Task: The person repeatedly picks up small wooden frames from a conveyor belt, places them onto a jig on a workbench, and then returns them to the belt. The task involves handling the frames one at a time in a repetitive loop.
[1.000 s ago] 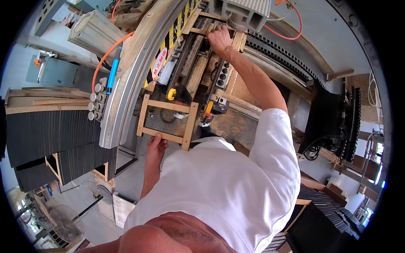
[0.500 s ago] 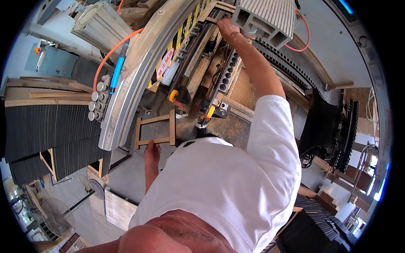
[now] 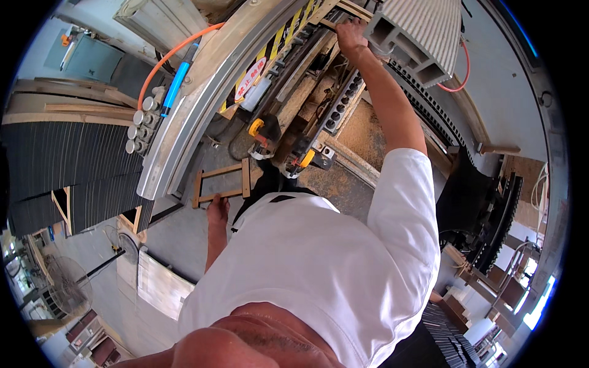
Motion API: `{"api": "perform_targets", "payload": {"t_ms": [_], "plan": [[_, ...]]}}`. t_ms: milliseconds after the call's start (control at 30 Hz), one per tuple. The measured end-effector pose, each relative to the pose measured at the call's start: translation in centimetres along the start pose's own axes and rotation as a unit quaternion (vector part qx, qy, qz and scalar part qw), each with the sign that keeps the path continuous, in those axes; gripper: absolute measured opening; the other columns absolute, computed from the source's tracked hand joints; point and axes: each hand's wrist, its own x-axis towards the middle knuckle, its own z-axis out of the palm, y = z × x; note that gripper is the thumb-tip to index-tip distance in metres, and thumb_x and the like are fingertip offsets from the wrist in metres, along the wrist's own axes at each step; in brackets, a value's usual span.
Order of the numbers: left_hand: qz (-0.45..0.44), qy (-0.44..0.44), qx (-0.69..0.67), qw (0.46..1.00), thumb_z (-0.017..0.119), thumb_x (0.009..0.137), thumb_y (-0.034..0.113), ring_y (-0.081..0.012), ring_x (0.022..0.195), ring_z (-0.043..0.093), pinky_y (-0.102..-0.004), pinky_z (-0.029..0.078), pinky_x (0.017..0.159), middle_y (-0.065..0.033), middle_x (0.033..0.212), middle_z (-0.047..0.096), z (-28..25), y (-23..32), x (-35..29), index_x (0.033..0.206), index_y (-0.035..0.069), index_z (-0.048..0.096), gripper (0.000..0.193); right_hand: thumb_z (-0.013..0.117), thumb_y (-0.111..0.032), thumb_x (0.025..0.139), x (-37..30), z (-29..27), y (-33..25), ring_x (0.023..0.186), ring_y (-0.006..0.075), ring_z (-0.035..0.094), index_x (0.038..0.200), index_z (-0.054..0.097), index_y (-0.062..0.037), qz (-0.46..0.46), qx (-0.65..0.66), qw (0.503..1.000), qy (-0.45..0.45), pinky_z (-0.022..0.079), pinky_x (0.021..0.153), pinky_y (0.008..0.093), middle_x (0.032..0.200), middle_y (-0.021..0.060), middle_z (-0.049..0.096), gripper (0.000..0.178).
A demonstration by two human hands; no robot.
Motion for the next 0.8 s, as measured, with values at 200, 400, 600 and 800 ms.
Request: {"api": "perform_targets", "payload": {"t_ms": [200, 400, 600, 800], "plan": [[0.015, 0.027, 0.041, 0.999, 0.062, 0.087, 0.017, -0.0173, 0.066, 0.061, -0.0294, 0.048, 0.052, -0.006, 0.078, 0.062, 0.0, 0.2, -0.1, 0.091, 0.003, 0.058, 0.015, 0.062, -0.009, 0.08, -0.2, -0.5, 0.2, 0.101, 0.0282, 0.056, 0.091, 0.07, -0.0162, 0.005, -0.03, 0.999, -0.044, 0.041, 0.086, 0.0437, 0.099, 0.0085, 0.065, 0.015], [0.034, 0.029, 0.021, 0.999, 0.061, 0.088, 0.016, -0.015, 0.064, 0.06, -0.0274, 0.048, 0.05, -0.0044, 0.081, 0.061, -2.7, 0.6, -1.2, 0.095, 0.005, 0.056, 0.014, 0.058, -0.011, 0.081, 0.4, 0.3, 0.1, 0.095, 0.0294, 0.061, 0.091, 0.068, -0.0142, 0.002, -0.033, 0.999, -0.023, 0.044, 0.084, 0.0445, 0.095, 0.0093, 0.066, 0.014], [0.079, -0.028, -0.027, 0.996, 0.058, 0.09, 0.014, -0.011, 0.069, 0.058, -0.0258, 0.05, 0.059, -0.0004, 0.083, 0.059, -10.5, 1.4, -2.4, 0.102, 0.007, 0.057, 0.014, 0.06, -0.018, 0.081, 0.5, 1.1, 1.6, 0.095, 0.0323, 0.064, 0.103, 0.066, -0.0151, 0.024, 0.016, 0.992, -0.123, 0.052, 0.078, 0.0454, 0.101, 0.0136, 0.067, 0.023], [0.176, 0.09, -0.021, 0.98, 0.06, 0.09, 0.016, -0.012, 0.076, 0.06, -0.0272, 0.054, 0.072, -0.0012, 0.089, 0.062, -20.1, 7.9, -5.2, 0.109, 0.003, 0.059, 0.023, 0.055, -0.034, 0.085, -2.5, -5.9, -2.5, 0.092, 0.0305, 0.064, 0.116, 0.064, -0.0247, 0.112, 0.117, 0.987, 0.018, 0.051, 0.076, 0.0442, 0.104, 0.0082, 0.068, 0.034]]}}
